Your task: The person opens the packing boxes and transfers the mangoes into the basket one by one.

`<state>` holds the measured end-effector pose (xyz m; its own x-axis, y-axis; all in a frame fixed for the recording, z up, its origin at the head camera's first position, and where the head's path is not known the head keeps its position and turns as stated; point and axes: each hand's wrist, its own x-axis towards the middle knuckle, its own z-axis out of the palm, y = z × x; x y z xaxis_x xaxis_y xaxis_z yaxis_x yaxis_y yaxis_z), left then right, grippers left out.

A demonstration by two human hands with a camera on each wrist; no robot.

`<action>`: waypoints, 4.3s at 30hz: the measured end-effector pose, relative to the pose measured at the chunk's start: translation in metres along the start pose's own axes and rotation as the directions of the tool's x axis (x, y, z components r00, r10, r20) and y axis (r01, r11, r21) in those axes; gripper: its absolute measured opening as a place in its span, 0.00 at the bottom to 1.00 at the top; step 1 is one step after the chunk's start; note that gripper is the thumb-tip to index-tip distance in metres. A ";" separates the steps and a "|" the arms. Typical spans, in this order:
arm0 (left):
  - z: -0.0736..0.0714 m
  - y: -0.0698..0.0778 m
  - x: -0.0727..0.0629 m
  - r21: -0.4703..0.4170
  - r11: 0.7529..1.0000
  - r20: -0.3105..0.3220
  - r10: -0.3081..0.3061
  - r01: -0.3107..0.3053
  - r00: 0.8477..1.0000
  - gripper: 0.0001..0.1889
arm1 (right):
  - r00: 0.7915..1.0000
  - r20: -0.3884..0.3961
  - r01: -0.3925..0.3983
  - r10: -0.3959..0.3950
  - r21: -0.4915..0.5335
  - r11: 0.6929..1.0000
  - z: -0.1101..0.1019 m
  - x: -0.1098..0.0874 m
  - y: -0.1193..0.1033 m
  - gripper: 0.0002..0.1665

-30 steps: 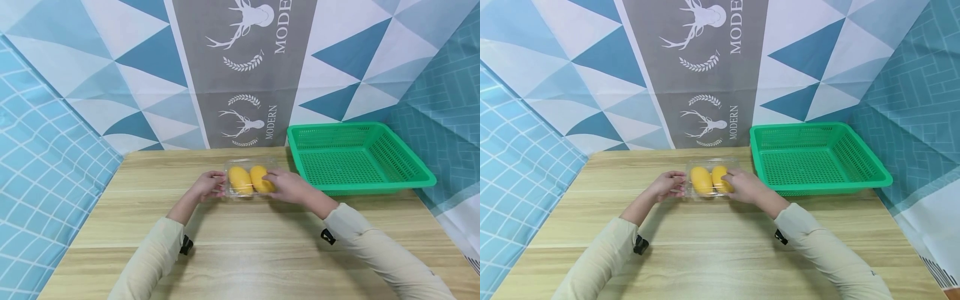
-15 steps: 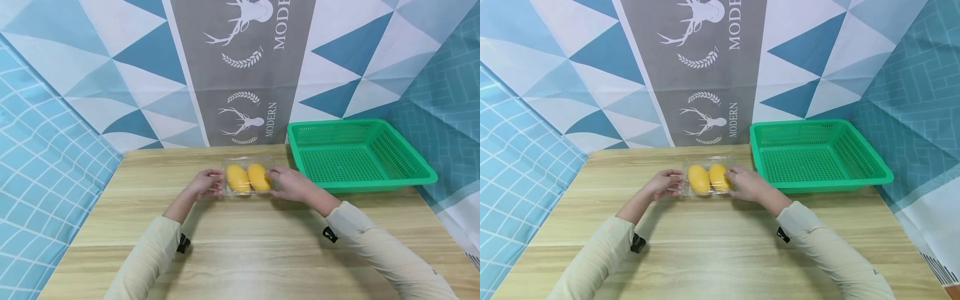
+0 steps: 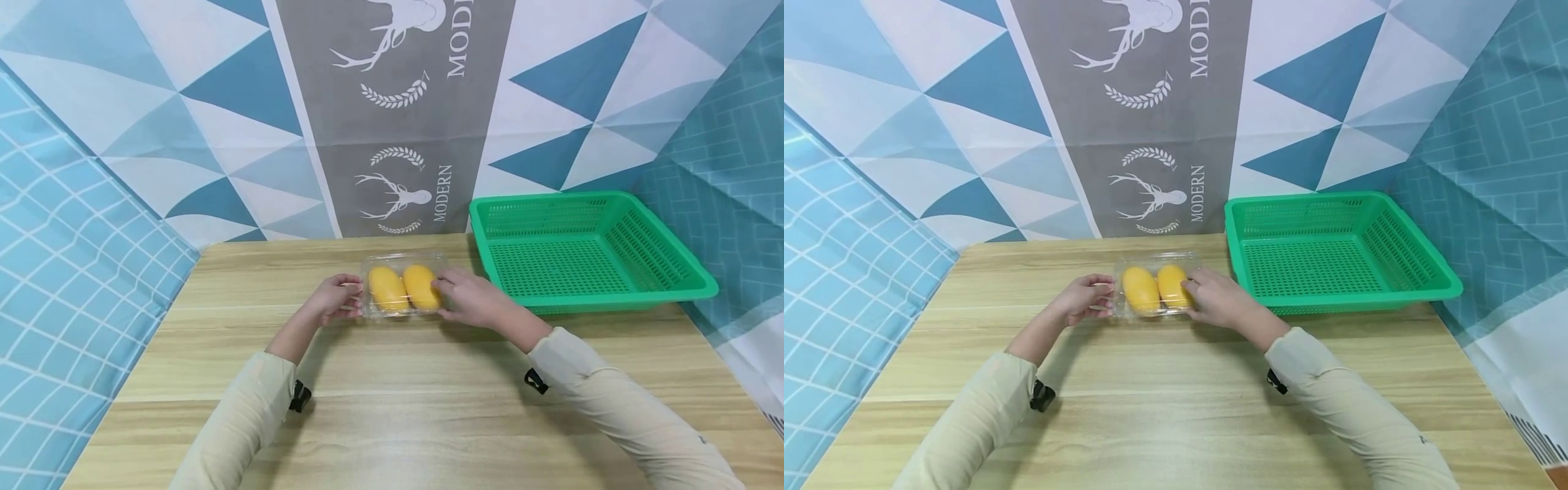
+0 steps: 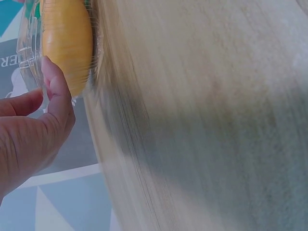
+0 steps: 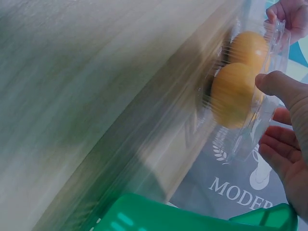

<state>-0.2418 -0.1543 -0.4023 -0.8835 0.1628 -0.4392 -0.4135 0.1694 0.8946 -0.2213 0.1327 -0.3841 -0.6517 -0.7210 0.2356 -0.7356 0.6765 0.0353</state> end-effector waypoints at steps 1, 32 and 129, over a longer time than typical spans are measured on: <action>0.000 0.000 0.000 -0.001 1.000 0.000 0.001 -0.001 1.000 0.19 | 1.000 -0.007 0.011 -0.011 -0.009 1.000 0.000 0.000 0.000 0.28; -0.005 0.008 -0.009 0.063 0.996 -0.009 0.064 -0.064 0.998 0.23 | 0.977 -0.196 0.098 -0.087 0.048 0.994 -0.005 -0.006 0.003 0.24; 0.012 0.019 0.060 -0.249 0.918 -0.413 0.187 -0.308 0.891 0.17 | 0.401 0.091 -0.529 0.911 0.836 0.149 0.037 0.088 0.029 0.23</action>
<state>-0.3000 -0.1301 -0.4124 -0.9557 -0.2250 -0.1897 -0.1619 -0.1363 0.9774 -0.3072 0.0837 -0.3984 -0.9488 0.3136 0.0384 0.0801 0.3565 -0.9309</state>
